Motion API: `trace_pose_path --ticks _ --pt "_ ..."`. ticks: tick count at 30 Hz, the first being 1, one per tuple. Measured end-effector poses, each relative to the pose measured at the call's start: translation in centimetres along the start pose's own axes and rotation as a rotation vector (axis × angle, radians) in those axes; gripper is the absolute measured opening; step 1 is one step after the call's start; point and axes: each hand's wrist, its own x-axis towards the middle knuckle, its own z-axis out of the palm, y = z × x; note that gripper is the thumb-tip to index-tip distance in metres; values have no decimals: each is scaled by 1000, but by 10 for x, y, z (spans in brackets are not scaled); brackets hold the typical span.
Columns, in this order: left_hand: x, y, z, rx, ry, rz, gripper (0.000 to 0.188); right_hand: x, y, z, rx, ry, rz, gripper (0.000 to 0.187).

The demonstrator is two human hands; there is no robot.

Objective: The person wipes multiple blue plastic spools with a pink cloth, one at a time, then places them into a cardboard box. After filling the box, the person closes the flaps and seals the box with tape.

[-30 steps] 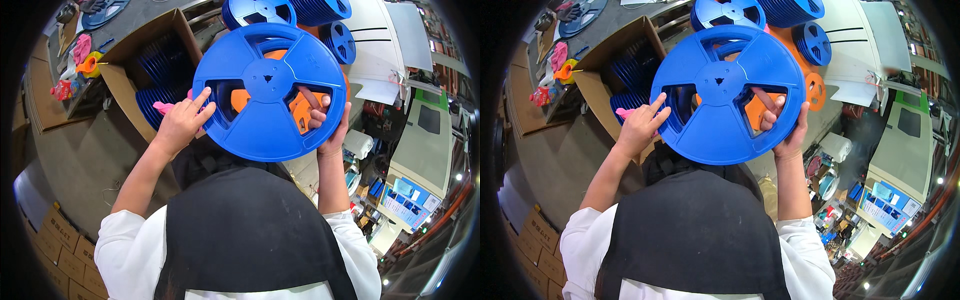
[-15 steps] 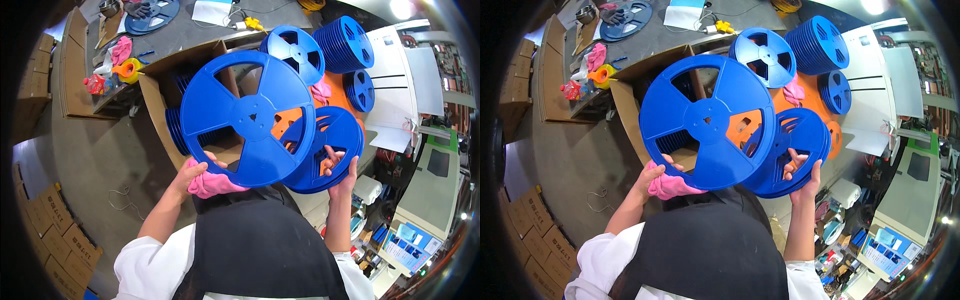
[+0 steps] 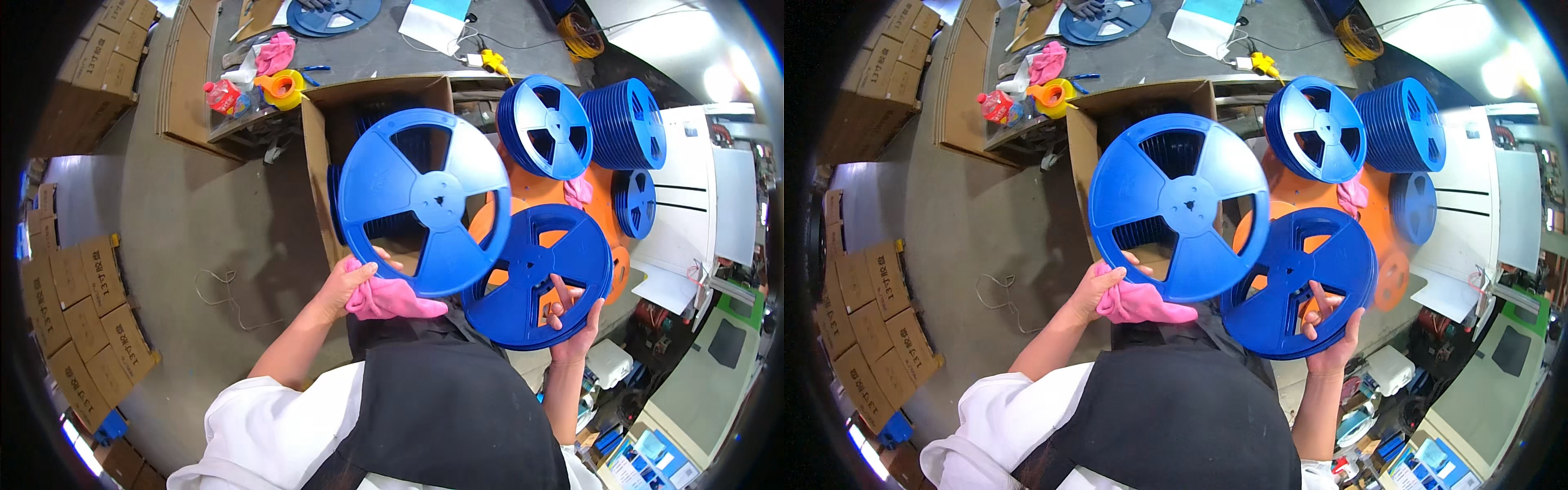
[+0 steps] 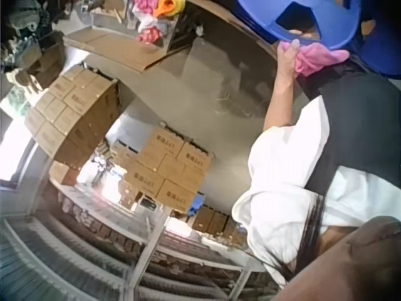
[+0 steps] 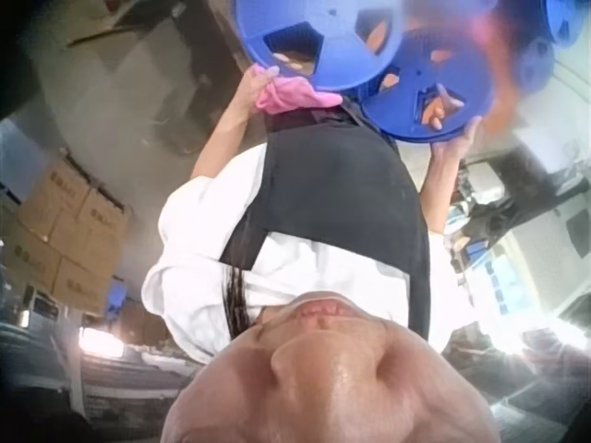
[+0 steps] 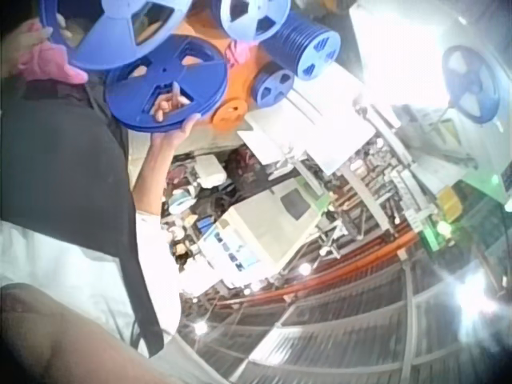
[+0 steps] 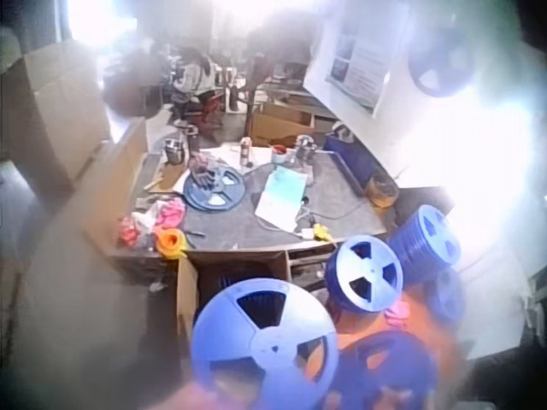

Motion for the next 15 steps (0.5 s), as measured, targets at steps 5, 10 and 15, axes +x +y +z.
trace_pose_path --ticks 5,10,15 --pt "19 -30 -39 263 442 240 23 -5 10 1 5 -2 9 55" --pt "86 -42 -105 813 889 341 18 -12 13 4 -15 25 -29 53" --pt "147 -48 -163 825 915 311 22 -21 13 7 -56 31 -34 53"
